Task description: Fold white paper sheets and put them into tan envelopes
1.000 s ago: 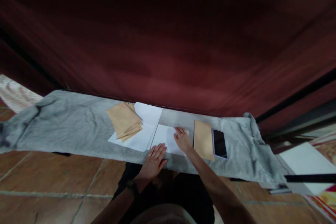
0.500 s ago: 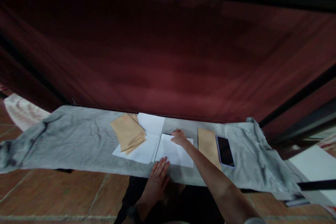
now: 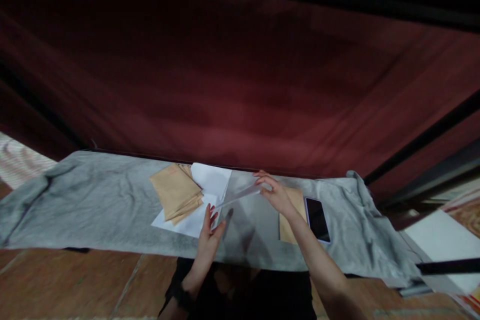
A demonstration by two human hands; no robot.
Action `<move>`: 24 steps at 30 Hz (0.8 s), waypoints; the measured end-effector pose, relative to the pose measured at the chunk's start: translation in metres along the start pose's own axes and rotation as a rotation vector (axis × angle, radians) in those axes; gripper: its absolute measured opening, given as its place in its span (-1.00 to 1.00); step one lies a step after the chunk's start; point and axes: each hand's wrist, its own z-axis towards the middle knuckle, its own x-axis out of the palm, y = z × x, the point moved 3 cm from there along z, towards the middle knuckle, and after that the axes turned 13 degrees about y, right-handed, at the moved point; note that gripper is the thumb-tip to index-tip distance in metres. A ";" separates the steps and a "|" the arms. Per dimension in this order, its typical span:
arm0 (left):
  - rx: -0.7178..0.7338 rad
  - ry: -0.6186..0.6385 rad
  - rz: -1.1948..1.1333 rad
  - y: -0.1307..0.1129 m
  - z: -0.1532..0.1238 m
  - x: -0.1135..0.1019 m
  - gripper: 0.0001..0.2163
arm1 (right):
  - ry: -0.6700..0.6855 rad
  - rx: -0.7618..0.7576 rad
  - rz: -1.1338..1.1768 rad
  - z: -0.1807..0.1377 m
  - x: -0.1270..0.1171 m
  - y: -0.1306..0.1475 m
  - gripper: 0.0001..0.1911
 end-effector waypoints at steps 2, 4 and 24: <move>0.046 0.049 0.046 -0.003 0.000 0.002 -0.26 | -0.027 0.080 0.063 -0.031 0.009 -0.013 -0.92; 0.095 0.126 0.138 -0.001 -0.004 0.006 -0.34 | -0.046 0.175 0.098 -0.066 0.024 -0.032 -0.94; 0.353 0.624 1.061 0.018 -0.043 0.011 -0.27 | -0.052 0.256 -0.339 -0.199 0.091 -0.087 -0.49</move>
